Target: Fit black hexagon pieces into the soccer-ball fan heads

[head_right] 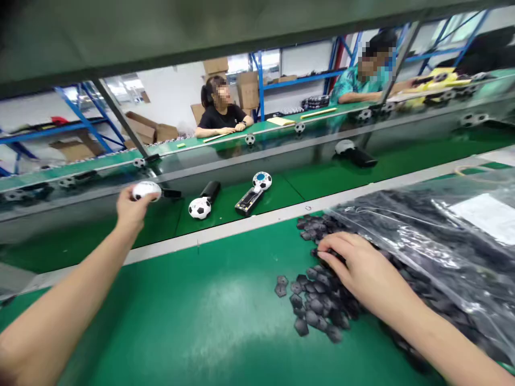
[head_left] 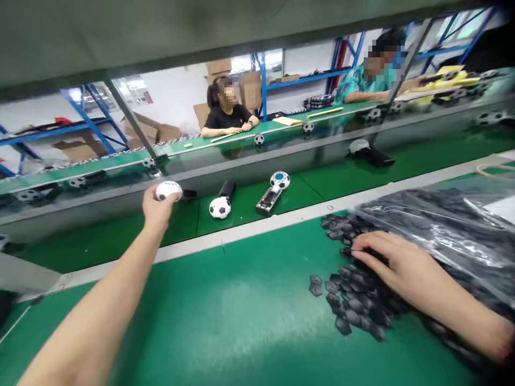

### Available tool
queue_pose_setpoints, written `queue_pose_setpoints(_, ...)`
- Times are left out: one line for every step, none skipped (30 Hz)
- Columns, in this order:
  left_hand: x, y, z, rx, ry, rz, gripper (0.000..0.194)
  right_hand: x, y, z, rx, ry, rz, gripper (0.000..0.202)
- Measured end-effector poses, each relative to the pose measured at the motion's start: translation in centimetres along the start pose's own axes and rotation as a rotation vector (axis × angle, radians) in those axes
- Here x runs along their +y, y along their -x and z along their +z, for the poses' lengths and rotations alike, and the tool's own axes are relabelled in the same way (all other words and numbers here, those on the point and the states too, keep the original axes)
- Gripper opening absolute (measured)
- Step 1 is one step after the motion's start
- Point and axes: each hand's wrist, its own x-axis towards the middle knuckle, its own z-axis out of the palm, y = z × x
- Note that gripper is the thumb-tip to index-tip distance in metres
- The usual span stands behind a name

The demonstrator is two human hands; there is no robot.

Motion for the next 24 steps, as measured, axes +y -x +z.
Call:
queue_pose_setpoints(0.8, -0.1, -0.5, -0.034, 0.017, -0.001, 0.053, -1.1, 0.2, -0.1, -0.048, -0.069, 0.009, 0.022)
queue_pose_setpoints(1.6, -0.1, -1.0, -0.075, 0.026, -0.001, 0.051, -2.1, 0.3, -0.2, -0.096, -0.141, 0.02, 0.023)
queue_pose_setpoints(2.5, 0.2, -1.5, -0.124, 0.029, 0.002, 0.05, -3.2, 0.4, -0.2, -0.142, -0.217, 0.032, 0.024)
queue_pose_setpoints(3.4, 0.8, -1.9, -0.18, 0.025, 0.006, 0.049, -4.2, 0.4, -0.2, -0.187, -0.295, 0.045, 0.025)
queue_pose_setpoints(4.5, 1.8, -2.2, -0.256, 0.018, 0.008, 0.048, -5.1, 0.4, -0.2, -0.232, -0.387, 0.05, 0.025)
queue_pose_setpoints(5.5, 3.1, -2.4, -0.34, -0.007, 0.017, 0.047, -6.0, 0.3, -0.1, -0.275, -0.475, 0.064, 0.026)
queue_pose_setpoints(6.6, 4.7, -2.4, -0.402, -0.034, 0.032, 0.047, -6.8, 0.2, 0.1, -0.32, -0.554, 0.089, 0.027)
queue_pose_setpoints(7.6, 6.6, -2.3, -0.467, -0.07, 0.048, 0.046, -7.4, 0.1, 0.3, -0.365, -0.625, 0.12, 0.028)
queue_pose_setpoints(8.5, 8.5, -1.9, -0.595, -0.183, 0.091, 0.046, -8.0, 0.0, 0.6, -0.404, -0.69, 0.15, 0.03)
queue_pose_setpoints(9.2, 10.4, -1.3, -0.678, -0.276, 0.165, 0.047, -8.3, -0.1, 0.9, -0.435, -0.751, 0.177, 0.031)
queue_pose_setpoints(9.7, 12.2, -0.6, -0.713, -0.366, 0.271, 0.049, -8.5, -0.2, 1.2, -0.459, -0.807, 0.202, 0.031)
queue_pose_setpoints(9.9, 13.8, 0.2, -0.75, -0.427, 0.386, 0.049, -8.4, -0.2, 1.5, -0.475, -0.857, 0.222, 0.032)
queue_pose_setpoints(9.9, 15.1, 1.1, -0.8, -0.468, 0.466, 0.051, -8.3, -0.3, 1.8, -0.481, -0.9, 0.239, 0.032)
queue_pose_setpoints(9.7, 16.2, 1.9, -0.847, -0.509, 0.513, 0.052, -7.9, -0.3, 2.0, -0.473, -0.935, 0.256, 0.032)
queue_pose_setpoints(9.4, 16.9, 2.6, -0.895, -0.548, 0.534, 0.054, -7.5, -0.4, 2.1, -0.453, -0.958, 0.269, 0.033)
queue_pose_setpoints(9.0, 17.3, 3.2, -0.939, -0.579, 0.534, 0.056, -7.1, -0.5, 2.3, -0.429, -0.971, 0.279, 0.033)
queue_pose_setpoints(8.6, 17.4, 3.5, -0.977, -0.605, 0.523, 0.059, -6.6, -0.6, 2.3, -0.409, -0.975, 0.288, 0.033)
queue_pose_setpoints(8.3, 17.3, 3.5, -1.011, -0.622, 0.505, 0.064, -6.1, -0.7, 2.4, -0.397, -0.969, 0.297, 0.032)
queue_pose_setpoints(7.9, 16.9, 3.3, -1.049, -0.633, 0.483, 0.07, -5.7, -0.8, 2.4, -0.399, -0.956, 0.307, 0.032)
queue_pose_setpoints(7.7, 16.5, 2.9, -1.097, -0.639, 0.458, 0.074, -5.4, -0.9, 2.4, -0.418, -0.937, 0.316, 0.032)
queue_pose_setpoints(7.6, 16.0, 2.4, -1.149, -0.645, 0.432, 0.077, -5.2, -0.9, 2.5, -0.446, -0.919, 0.321, 0.032)
queue_pose_setpoints(7.5, 15.6, 1.9, -1.198, -0.653, 0.41, 0.075, -5.1, -0.9, 2.6, -0.475, -0.906, 0.319, 0.033)
queue_pose_setpoints(7.5, 15.4, 1.4, -1.232, -0.665, 0.398, 0.07, -5.1, -0.9, 2.7, -0.495, -0.895, 0.31, 0.033)
queue_pose_setpoints(7.6, 15.3, 0.9, -1.244, -0.683, 0.402, 0.064, -5.1, -0.8, 2.8, -0.504, -0.877, 0.287, 0.033)
